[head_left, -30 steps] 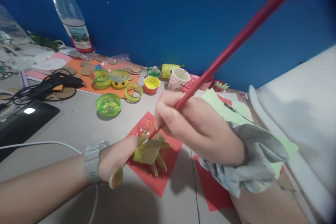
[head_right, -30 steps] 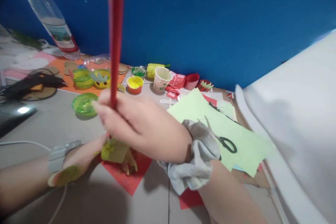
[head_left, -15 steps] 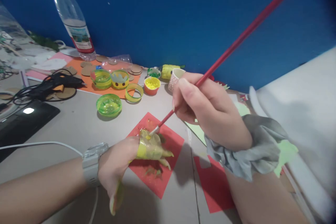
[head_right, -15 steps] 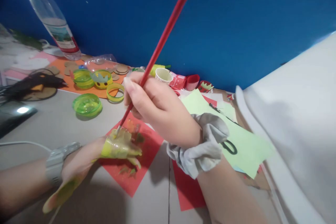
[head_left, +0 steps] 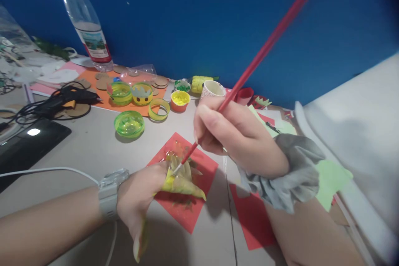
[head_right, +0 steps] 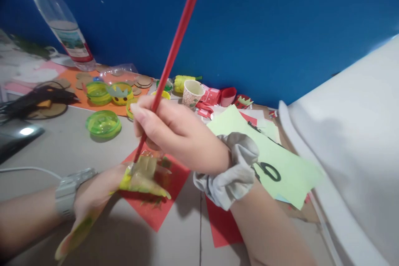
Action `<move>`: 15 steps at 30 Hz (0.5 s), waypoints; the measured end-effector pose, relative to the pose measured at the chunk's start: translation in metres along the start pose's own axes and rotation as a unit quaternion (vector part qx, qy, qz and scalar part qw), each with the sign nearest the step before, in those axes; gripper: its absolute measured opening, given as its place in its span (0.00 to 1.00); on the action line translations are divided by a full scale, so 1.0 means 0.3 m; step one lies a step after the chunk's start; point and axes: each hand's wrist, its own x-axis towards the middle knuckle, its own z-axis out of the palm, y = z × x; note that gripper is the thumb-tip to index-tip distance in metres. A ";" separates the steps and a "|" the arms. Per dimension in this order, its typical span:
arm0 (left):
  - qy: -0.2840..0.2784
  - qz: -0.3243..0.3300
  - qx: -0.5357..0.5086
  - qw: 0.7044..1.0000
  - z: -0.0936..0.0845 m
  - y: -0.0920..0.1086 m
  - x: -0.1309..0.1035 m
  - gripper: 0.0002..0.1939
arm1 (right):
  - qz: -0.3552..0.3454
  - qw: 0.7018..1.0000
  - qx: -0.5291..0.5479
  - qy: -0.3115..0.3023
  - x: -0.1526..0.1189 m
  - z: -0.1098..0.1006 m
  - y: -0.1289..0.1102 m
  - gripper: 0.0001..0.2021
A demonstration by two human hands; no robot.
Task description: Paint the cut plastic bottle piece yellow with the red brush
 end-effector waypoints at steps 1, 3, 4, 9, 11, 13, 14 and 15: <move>-0.008 0.003 0.006 1.000 0.001 -0.003 0.000 0.55 | -0.007 1.000 -0.011 0.003 0.001 -0.001 0.005 0.17; -0.008 0.012 0.016 1.000 0.003 -0.007 0.003 0.57 | -0.021 0.999 -0.018 0.026 0.004 -0.005 0.012 0.17; -0.007 0.016 0.019 1.000 0.004 -0.006 0.005 0.57 | -0.024 0.999 -0.010 0.034 0.005 -0.006 0.013 0.17; -0.021 0.003 0.022 1.000 0.000 0.003 0.009 0.55 | -0.002 1.000 0.031 -0.001 0.002 -0.006 0.005 0.17; -0.024 0.000 0.028 0.999 -0.005 0.004 0.012 0.57 | -0.009 1.000 -0.027 -0.001 0.001 -0.010 0.005 0.16; -0.029 0.002 0.043 0.999 -0.011 0.004 0.014 0.59 | -0.031 0.994 -0.101 0.033 0.003 -0.020 0.007 0.16; -0.033 0.008 0.053 0.998 -0.013 0.005 0.014 0.59 | -0.047 0.988 -0.128 0.066 0.005 -0.027 0.008 0.16; -0.030 0.017 0.071 0.997 -0.013 0.006 0.012 0.59 | -0.069 0.981 -0.142 0.112 0.007 -0.034 0.009 0.15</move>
